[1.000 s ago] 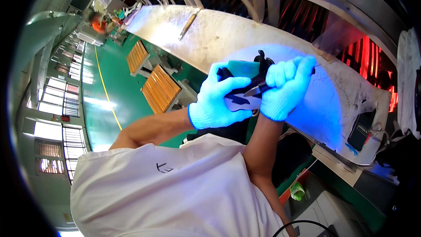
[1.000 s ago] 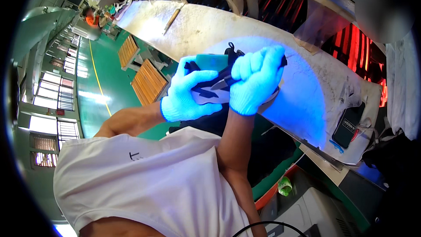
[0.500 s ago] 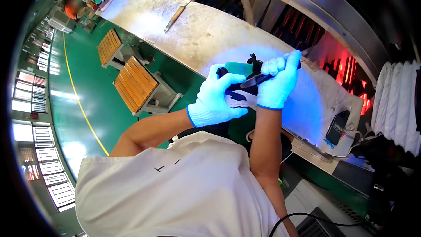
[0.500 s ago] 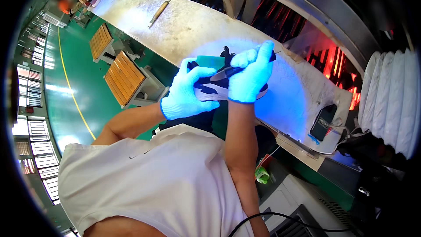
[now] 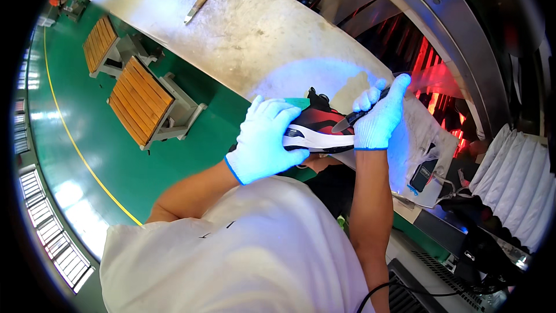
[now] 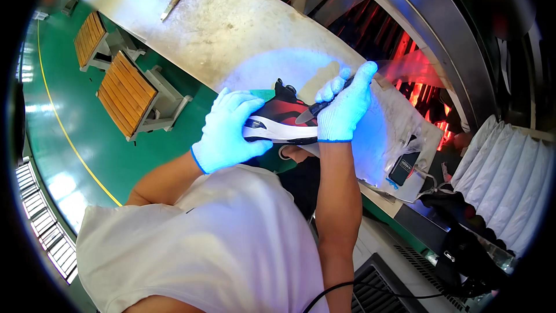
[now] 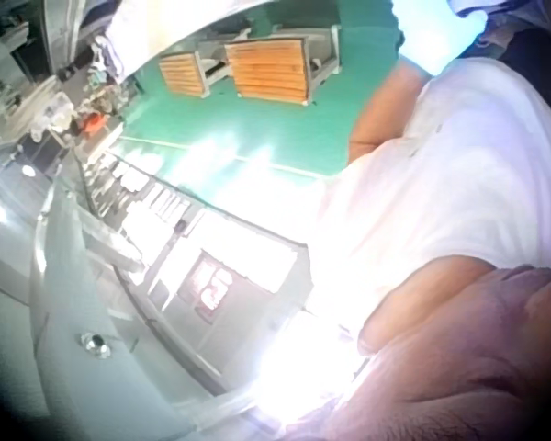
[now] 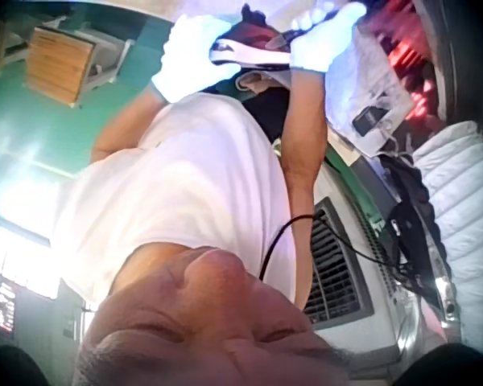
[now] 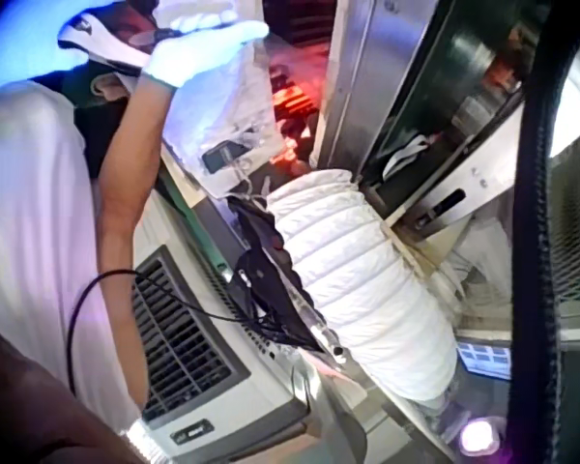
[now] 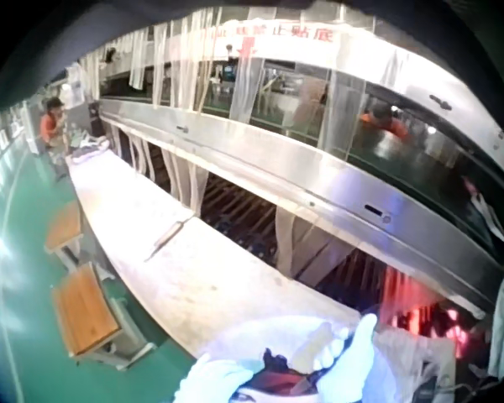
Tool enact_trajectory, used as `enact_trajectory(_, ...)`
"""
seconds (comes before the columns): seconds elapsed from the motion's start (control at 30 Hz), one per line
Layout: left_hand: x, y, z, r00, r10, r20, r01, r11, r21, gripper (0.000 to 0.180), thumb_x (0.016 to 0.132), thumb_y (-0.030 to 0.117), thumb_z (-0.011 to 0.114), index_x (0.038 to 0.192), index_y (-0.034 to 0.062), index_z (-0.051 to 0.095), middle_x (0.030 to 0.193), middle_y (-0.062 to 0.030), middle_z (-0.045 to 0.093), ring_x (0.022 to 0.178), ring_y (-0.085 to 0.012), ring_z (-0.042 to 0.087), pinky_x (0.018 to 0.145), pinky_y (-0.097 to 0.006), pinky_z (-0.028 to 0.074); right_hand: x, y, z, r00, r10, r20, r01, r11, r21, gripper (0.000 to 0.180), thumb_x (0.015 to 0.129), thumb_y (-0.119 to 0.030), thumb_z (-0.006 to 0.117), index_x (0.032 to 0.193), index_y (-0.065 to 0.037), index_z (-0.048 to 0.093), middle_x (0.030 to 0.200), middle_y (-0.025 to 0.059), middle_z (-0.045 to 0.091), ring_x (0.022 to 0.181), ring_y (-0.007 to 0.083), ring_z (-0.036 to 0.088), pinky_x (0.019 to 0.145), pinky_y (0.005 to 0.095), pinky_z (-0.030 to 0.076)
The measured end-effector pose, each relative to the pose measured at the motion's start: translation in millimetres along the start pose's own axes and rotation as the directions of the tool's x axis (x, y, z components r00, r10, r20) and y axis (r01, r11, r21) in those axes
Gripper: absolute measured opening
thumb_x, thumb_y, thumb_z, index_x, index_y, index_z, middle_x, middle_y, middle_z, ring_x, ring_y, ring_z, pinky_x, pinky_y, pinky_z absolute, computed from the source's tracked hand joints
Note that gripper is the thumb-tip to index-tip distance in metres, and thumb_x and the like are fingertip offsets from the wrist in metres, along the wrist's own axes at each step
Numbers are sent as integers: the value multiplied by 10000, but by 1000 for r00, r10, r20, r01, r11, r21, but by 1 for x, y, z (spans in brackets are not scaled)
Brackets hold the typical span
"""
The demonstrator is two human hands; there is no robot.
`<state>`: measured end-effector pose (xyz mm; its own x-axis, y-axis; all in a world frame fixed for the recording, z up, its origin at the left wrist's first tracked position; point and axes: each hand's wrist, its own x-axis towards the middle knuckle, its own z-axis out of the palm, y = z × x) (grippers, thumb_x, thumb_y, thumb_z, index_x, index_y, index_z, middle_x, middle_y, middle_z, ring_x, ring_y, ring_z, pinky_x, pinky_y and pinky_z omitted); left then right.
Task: The person assembles a sneaker by hand, using a small black tool to press and secure the sole to the upper. They repeatedly manipulate the shoe, checking the fit and alignment of the components. The person also handles white shoe insoles, placing them on the workbench.
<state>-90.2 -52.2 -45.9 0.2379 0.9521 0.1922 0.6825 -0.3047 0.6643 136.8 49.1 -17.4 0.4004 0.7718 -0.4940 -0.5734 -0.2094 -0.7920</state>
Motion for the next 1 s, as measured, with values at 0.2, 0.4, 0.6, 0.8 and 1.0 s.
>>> enact_trajectory(0.2,7,5,17,998,8,-70,-4,998,56,809,634,412,976,1310,45,725,1250,-140,690,1205,-387,660,1178,-597,457,-10,18,20,994,-105,-7,101,970,-221,615,1099,-660,616,891,-83,572,590,15,459,434,143,408,394,347,339)
enact_trajectory(0.4,15,6,24,992,47,-117,-43,998,39,868,585,426,1002,1318,48,729,1234,-121,692,1142,-370,668,1008,-534,546,-18,24,7,968,74,242,-100,990,100,615,1091,-751,530,872,-179,594,594,-30,389,450,146,314,440,332,246)
enact_trajectory(0.6,18,2,28,998,29,-50,-31,999,-42,688,597,355,967,1214,101,799,1160,-104,720,1110,-344,681,917,-497,590,-20,29,2,971,18,237,-66,978,198,625,1111,-745,485,869,-181,602,591,-15,423,461,161,367,461,350,293)
enact_trajectory(0.8,24,6,27,992,37,-124,-42,998,-44,684,497,318,1047,1109,80,853,1056,-129,771,923,-341,713,794,-459,614,2,46,-12,936,89,341,-229,889,396,637,1112,-756,470,846,-185,566,585,-19,393,470,151,324,467,344,295)
enact_trajectory(1.0,28,9,20,998,-1,-56,-2,999,-50,687,484,311,1041,1112,105,856,1024,-81,770,924,-324,707,804,-441,601,-21,39,3,988,-5,152,-30,973,227,540,1124,-641,585,854,-175,542,598,-18,391,451,130,312,421,332,284)
